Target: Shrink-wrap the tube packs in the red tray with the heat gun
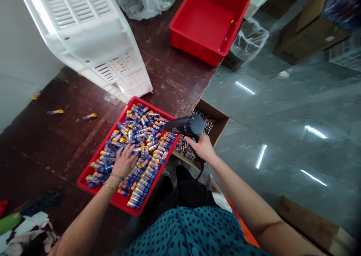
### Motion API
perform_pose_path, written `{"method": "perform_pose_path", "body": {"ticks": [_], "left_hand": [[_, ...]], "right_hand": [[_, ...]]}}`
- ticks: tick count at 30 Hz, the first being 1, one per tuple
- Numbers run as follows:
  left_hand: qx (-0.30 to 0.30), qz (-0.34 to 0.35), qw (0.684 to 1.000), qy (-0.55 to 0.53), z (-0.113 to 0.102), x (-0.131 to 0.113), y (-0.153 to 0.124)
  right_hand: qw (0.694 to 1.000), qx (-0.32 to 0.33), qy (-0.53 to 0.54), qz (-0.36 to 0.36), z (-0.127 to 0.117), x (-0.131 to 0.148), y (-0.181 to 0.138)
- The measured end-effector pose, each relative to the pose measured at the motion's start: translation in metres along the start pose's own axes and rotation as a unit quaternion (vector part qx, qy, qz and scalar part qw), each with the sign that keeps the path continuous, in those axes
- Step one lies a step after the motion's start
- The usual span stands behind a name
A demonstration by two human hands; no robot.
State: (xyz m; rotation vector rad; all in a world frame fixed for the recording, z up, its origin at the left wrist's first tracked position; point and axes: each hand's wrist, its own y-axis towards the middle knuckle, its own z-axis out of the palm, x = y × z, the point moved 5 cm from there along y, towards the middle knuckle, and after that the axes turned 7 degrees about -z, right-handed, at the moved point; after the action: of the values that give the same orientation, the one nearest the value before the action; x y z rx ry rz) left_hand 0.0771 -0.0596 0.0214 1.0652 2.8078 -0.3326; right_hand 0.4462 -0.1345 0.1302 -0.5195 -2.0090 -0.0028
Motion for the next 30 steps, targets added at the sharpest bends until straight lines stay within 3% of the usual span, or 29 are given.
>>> {"method": "perform_pose_path", "body": {"ticks": [3,5,8,11,13,16,19,21,24,30], "left_hand": [[0.053,0.064,0.996,-0.018,0.024,-0.039,0.019],[0.097,0.103,0.99,-0.029,0.037,-0.052,0.037],[0.104,0.09,0.99,-0.016,0.037,-0.033,0.055],[0.07,0.074,0.995,-0.003,0.017,0.0,0.063],[0.053,0.082,0.995,-0.006,0.004,0.005,0.081],[0.023,0.079,0.997,-0.007,-0.002,-0.023,0.141],[0.019,0.073,0.997,0.011,0.008,-0.065,0.208],[0.025,0.078,0.996,0.025,0.016,-0.077,0.229],[0.048,0.106,0.993,0.025,0.024,-0.057,0.213],[0.108,0.086,0.99,0.0,0.011,0.01,0.107]], "right_hand": [[0.999,-0.028,-0.019,0.014,0.0,0.003,0.006],[1.0,-0.008,0.0,0.011,0.005,0.006,0.006],[0.999,0.018,0.035,-0.009,0.01,0.011,-0.002],[0.999,-0.022,0.03,0.012,0.005,0.008,-0.013],[0.999,-0.036,0.029,0.027,0.001,0.004,-0.02],[0.997,-0.06,0.018,0.04,-0.007,-0.001,-0.025],[0.994,-0.084,0.006,0.062,-0.018,-0.007,-0.025],[0.994,-0.084,0.026,0.069,-0.025,-0.01,-0.023],[0.993,-0.079,0.047,0.071,-0.031,-0.011,-0.022],[0.996,-0.03,0.061,0.056,-0.011,-0.001,-0.024]]}}
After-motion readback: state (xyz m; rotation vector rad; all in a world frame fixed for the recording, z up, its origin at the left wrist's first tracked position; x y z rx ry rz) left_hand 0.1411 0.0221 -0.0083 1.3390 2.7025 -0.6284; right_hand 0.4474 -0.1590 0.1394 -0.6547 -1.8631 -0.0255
